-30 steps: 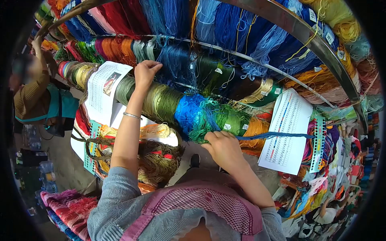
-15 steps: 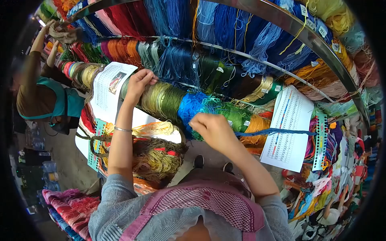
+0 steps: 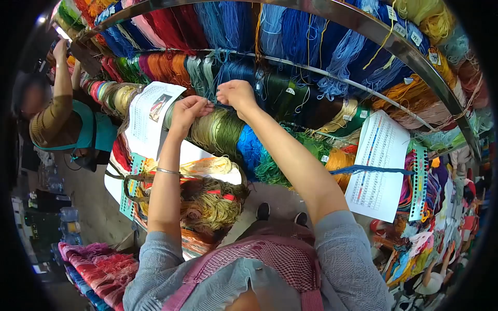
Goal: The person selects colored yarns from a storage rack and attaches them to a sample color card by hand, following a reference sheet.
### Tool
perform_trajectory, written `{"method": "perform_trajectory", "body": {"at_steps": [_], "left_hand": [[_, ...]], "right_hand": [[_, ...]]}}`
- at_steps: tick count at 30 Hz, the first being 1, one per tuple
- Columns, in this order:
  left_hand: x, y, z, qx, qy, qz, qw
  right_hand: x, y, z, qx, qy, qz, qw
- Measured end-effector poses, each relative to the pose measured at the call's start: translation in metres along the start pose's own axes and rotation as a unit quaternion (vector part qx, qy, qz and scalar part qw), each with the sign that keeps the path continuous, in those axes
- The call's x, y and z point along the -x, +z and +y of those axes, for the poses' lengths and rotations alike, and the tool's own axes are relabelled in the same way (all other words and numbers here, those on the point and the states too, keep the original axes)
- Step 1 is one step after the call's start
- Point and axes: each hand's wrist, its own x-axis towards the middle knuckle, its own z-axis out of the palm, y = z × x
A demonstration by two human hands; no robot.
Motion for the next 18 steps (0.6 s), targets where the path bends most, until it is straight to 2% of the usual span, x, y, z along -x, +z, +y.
{"method": "perform_trajectory", "body": {"at_steps": [4,5,6,8,15,18], "left_hand": [[-0.001,0.0,-0.004,0.021,0.0,0.007,1.0],[-0.001,0.001,-0.004,0.019,0.0,0.009,1.0],[0.0,0.001,-0.003,0.019,-0.001,0.009,1.0],[0.001,0.001,-0.003,0.039,0.0,0.01,0.999],[0.004,0.001,-0.004,0.018,0.012,0.034,0.999],[0.007,0.003,-0.007,0.038,0.016,0.084,0.996]], "right_hand": [[-0.024,0.009,0.005,0.039,-0.004,0.056,0.998],[-0.031,0.011,0.009,0.111,-0.015,0.123,0.986],[-0.038,0.013,0.012,0.11,-0.015,0.123,0.986],[-0.045,0.016,0.018,0.199,-0.091,0.213,0.952],[-0.04,0.01,0.028,0.173,-0.108,0.204,0.958],[-0.032,0.003,0.029,0.207,-0.157,0.222,0.94]]}}
